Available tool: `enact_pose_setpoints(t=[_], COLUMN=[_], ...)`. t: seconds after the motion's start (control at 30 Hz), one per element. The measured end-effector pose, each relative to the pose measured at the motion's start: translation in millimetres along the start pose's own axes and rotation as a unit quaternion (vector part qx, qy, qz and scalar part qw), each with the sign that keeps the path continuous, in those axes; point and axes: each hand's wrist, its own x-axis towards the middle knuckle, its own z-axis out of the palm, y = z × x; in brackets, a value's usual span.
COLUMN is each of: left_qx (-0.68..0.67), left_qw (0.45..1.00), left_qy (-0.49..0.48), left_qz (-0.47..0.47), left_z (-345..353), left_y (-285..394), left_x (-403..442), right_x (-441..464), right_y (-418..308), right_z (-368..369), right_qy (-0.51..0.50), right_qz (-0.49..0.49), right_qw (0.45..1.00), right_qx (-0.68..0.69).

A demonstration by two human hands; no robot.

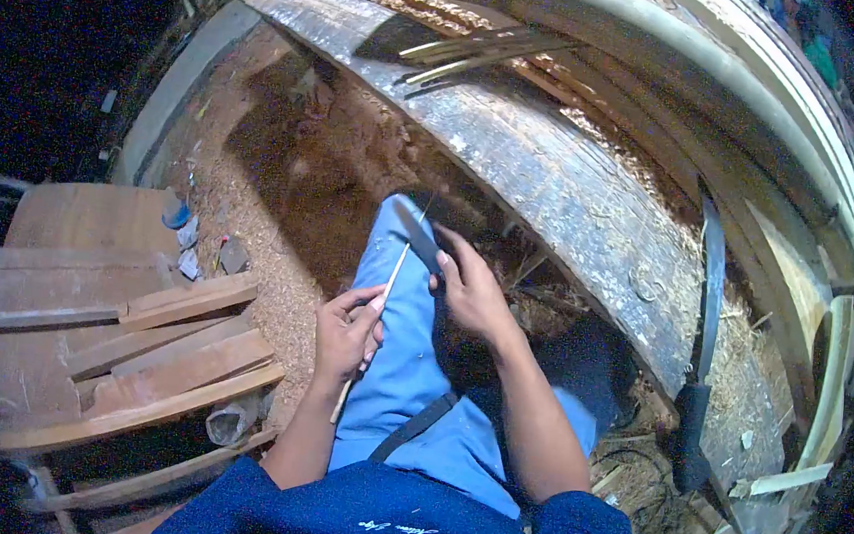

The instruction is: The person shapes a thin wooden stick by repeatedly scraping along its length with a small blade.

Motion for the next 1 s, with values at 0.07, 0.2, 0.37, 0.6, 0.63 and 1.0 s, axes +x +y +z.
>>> enact_pose_setpoints(t=[0.07,0.2,0.37,0.6,0.63,1.0], left_qx=[0.015,0.004,-0.007,-0.007,-0.008,-0.017], left_qw=[1.0,1.0,0.999,0.998,0.998,0.997], left_qy=[0.005,0.013,0.031,0.052,0.053,0.07], left_qz=[0.007,0.01,0.02,0.024,0.024,0.04], left_z=[-1.9,0.7,6.8,13.4,13.1,7.1], left_y=[-1.8,-0.7,-1.8,0.8,-1.6,-11.1], left_x=[-0.2,2.7,4.8,7.2,7.5,1.8], right_x=[-4.0,-14.5,-23.1,-16.4,-15.2,-20.7], right_y=[3.6,-16.9,-8.7,-6.5,-4.5,-8.4], right_z=[-1.1,2.5,22.8,30.2,31.2,37.1], right_qy=[0.012,0.027,0.086,0.103,0.106,0.114], right_qz=[-0.081,-0.179,-0.225,-0.209,-0.207,-0.168], right_qw=[0.994,0.972,0.943,0.958,0.959,0.96], right_qx=[-0.074,-0.152,-0.228,-0.166,-0.158,-0.19])
